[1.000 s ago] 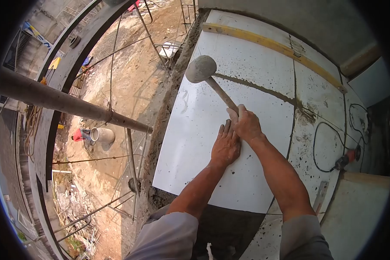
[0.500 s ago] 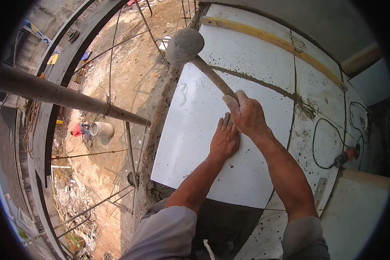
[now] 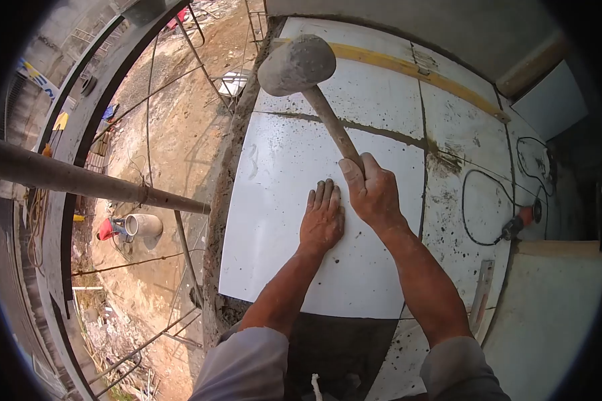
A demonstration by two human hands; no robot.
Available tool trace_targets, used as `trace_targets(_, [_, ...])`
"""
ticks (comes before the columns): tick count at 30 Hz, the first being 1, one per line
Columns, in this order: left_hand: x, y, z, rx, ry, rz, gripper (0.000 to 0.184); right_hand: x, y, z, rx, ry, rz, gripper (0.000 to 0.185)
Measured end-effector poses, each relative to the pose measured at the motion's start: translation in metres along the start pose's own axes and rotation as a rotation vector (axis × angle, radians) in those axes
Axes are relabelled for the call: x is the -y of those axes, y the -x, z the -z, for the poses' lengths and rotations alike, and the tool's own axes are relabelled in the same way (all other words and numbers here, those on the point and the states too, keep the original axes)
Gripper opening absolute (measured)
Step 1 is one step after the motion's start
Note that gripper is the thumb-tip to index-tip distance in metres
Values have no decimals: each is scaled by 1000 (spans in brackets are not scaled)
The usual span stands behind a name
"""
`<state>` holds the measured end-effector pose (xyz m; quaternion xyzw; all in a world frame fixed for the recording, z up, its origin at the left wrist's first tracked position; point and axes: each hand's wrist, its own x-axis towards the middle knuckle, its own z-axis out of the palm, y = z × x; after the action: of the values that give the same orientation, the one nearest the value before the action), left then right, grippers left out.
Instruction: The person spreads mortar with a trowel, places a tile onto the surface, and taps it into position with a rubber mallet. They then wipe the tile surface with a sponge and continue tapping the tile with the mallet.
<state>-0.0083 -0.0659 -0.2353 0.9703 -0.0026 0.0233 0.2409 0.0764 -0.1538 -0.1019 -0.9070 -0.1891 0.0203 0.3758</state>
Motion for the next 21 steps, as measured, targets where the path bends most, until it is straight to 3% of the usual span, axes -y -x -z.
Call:
trace_targets(2, [-1,-1,-1,-16,15,-22,55,-9,16,27,-219,-130,94,39])
trace_targets(7, [-7,-2,0,17,-26,-9,54,-27,49,66,-295,-367,-31,36])
trace_targets(9, [-8,-2,-2,24,-34,-16,54,-47,68,65,-274,-616,-173,39])
trace_targets(11, [-6,-2,-2,25,-44,-15,56,-87,108,25,-342,-349,-234,44])
trace_targets(13, [-8,1,-1,31,-39,-15,56,-145,152,-15,-23,148,-457,47])
trace_targets(14, [-8,-1,-1,29,-40,-9,56,-135,150,-3,-35,152,-460,47])
trace_targets(16, [-8,-17,3,-5,-35,0,56,-92,126,37,-142,-206,-541,50])
trace_targets(18, [-12,4,-1,38,-20,-7,57,-73,113,61,-290,-353,-469,49])
trace_targets(21, [-7,-2,-5,14,-53,-7,56,-49,114,81,-328,-568,-419,47])
